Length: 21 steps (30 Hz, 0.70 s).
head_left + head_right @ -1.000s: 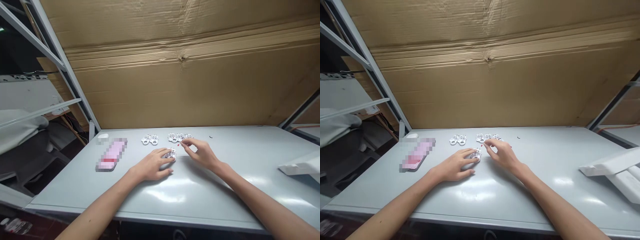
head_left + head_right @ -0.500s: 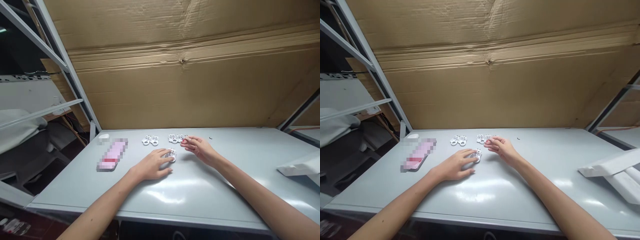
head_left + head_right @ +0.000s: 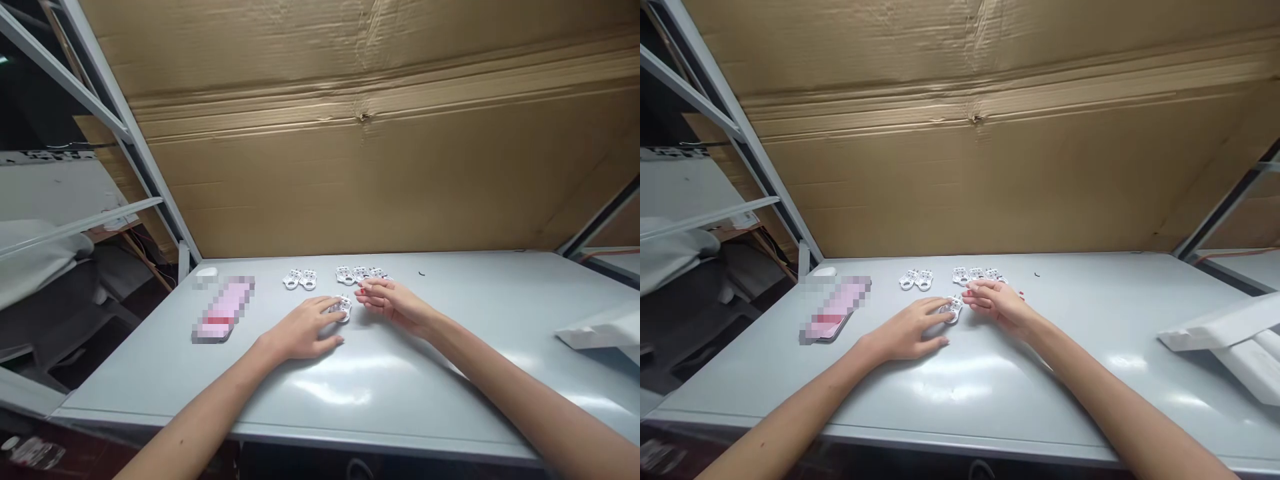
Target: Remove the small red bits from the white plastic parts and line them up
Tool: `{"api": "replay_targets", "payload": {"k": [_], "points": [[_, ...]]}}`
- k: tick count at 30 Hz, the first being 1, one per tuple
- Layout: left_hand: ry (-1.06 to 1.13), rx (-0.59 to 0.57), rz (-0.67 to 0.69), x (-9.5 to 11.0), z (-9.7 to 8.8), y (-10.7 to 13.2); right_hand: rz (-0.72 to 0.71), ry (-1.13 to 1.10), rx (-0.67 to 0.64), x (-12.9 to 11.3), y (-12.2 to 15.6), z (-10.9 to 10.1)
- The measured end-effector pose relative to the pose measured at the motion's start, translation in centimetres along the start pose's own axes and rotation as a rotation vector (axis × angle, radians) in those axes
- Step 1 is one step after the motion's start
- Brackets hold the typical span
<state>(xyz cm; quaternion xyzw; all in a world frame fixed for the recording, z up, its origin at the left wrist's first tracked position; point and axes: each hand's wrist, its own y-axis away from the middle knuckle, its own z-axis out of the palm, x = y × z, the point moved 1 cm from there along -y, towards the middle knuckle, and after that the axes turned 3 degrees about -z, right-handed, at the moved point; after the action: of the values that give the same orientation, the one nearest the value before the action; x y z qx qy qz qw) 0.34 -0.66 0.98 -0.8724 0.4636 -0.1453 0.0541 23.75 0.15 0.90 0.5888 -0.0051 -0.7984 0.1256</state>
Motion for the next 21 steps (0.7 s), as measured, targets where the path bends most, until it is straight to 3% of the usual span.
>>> {"api": "replay_targets", "payload": {"k": [5,13,17,21], "points": [[-0.019,-0.013,-0.008,0.0,0.0,0.0,0.083,-0.081,0.056,-0.1,0.1,0.3],[-0.022,-0.013,-0.001,0.2,-0.1,0.0,0.110,-0.110,0.023,-0.2,0.2,0.8],[-0.023,-0.016,0.001,0.0,0.0,0.0,0.014,0.011,-0.023,-0.3,0.3,0.3],[-0.018,-0.017,0.008,0.0,0.0,0.0,-0.161,0.356,-0.012,-1.8,0.8,-0.4]]}}
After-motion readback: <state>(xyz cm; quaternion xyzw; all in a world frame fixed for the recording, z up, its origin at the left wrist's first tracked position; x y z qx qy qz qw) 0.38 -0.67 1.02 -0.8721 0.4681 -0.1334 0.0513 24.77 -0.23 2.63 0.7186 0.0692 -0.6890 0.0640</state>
